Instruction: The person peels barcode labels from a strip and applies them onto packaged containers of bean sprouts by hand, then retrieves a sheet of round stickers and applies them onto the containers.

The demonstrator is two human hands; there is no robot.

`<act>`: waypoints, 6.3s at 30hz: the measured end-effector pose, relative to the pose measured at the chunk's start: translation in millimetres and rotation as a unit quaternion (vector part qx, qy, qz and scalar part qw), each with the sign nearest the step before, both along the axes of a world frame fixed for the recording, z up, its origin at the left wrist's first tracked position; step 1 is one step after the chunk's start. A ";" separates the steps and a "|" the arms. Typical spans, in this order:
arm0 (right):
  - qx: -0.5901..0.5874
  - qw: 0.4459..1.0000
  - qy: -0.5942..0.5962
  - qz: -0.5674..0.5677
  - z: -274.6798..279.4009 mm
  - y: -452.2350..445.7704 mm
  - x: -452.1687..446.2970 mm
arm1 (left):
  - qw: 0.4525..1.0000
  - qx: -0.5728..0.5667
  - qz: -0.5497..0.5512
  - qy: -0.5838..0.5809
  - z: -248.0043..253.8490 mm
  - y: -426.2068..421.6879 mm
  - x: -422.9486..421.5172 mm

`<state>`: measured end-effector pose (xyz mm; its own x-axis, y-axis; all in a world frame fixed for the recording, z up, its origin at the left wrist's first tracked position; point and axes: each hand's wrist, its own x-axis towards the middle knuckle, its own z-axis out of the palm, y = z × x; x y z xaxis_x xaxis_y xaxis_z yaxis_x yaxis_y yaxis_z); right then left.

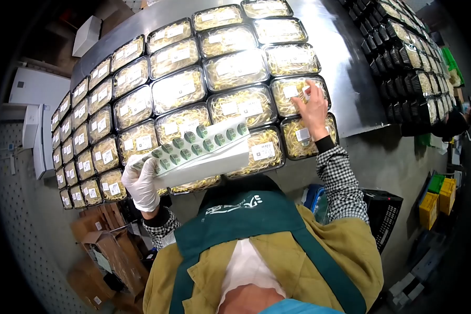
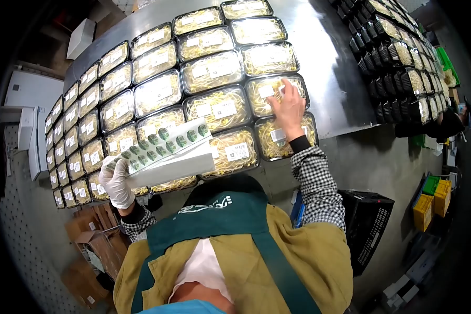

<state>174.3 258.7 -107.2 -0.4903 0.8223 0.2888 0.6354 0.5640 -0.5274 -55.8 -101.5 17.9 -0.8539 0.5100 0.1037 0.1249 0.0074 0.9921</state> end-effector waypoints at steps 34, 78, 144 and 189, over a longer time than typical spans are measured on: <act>0.061 0.827 0.197 0.524 122.8 -45.7 -89.1 | 0.983 -0.011 -0.077 -0.165 -12.0 107.2 0.2; 0.054 0.998 -0.006 0.039 -34.7 121.8 -373.0 | 0.980 -0.093 0.003 -0.177 -1.1 49.4 -13.6; -0.233 0.951 0.201 0.014 -10.5 -88.2 -111.4 | 0.972 -0.072 -0.187 -0.126 3.1 -79.2 -34.4; -0.369 0.837 0.143 0.377 91.6 -127.5 -161.5 | 0.972 -0.182 -0.146 0.038 -18.4 -18.6 -11.7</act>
